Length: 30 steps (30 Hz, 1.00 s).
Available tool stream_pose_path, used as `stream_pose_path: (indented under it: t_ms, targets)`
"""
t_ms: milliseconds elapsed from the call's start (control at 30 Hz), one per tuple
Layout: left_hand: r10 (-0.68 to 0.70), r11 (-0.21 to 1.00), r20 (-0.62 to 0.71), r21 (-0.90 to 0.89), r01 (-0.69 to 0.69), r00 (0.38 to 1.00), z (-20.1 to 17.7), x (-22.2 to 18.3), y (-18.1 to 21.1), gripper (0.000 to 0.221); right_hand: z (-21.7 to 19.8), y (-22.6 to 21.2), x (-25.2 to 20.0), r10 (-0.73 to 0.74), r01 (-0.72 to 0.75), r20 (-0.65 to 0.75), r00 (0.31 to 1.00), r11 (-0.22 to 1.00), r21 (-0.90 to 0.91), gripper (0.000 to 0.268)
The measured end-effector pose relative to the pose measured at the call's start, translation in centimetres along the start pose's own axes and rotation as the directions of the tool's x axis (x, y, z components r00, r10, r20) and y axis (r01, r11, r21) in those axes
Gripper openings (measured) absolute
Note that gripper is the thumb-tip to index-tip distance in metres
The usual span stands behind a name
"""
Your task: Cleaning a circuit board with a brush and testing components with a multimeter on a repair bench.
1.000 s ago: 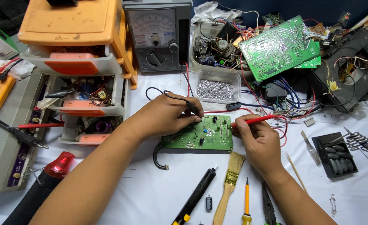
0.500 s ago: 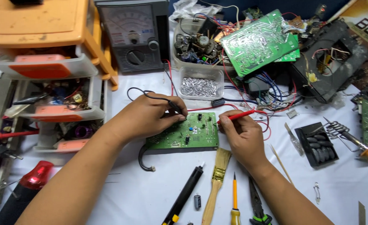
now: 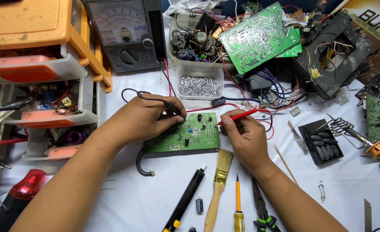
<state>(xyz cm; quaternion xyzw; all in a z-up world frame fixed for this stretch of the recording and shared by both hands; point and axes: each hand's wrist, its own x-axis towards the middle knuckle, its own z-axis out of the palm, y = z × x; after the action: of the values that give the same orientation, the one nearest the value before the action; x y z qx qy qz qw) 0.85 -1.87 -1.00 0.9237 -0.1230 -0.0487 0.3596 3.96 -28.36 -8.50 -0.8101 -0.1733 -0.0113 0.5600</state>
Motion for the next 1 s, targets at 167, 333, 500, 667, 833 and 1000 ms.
stream_pose_path:
  t_ms: [167,333,500,667,833,1000]
  targets:
    - [-0.001,1.000,0.002,0.005,0.001,1.000,0.06,0.00,-0.17,0.014,0.00,-0.12,-0.05,-0.034,0.034,-0.003,0.999,0.999,-0.022,0.018]
    - [0.001,1.000,-0.008,0.006,-0.001,1.000,0.07,0.05,-0.29,0.014,-0.04,-0.09,0.01,-0.069,0.070,0.014,0.998,0.994,-0.088,0.018]
    - [0.049,0.999,-0.019,-0.011,-0.050,0.999,-0.22,-0.41,-0.39,0.015,0.03,0.09,0.04,-0.073,0.070,-0.023,0.997,0.993,-0.095,0.012]
    - [0.017,1.000,-0.008,-0.024,-0.017,1.000,-0.42,-0.67,-0.09,0.015,0.08,-0.36,-0.10,-0.042,0.041,-0.011,0.999,0.996,-0.078,0.015]
    - [0.001,1.000,0.015,-0.023,-0.001,1.000,-0.59,-0.58,0.10,0.015,0.17,-0.45,-0.13,-0.018,0.016,-0.018,1.000,0.998,-0.066,0.017]
    - [0.011,1.000,0.018,-0.027,-0.010,1.000,-0.36,-0.33,-0.12,0.015,0.18,-0.04,0.09,-0.021,0.019,-0.032,0.999,0.997,-0.079,0.012]
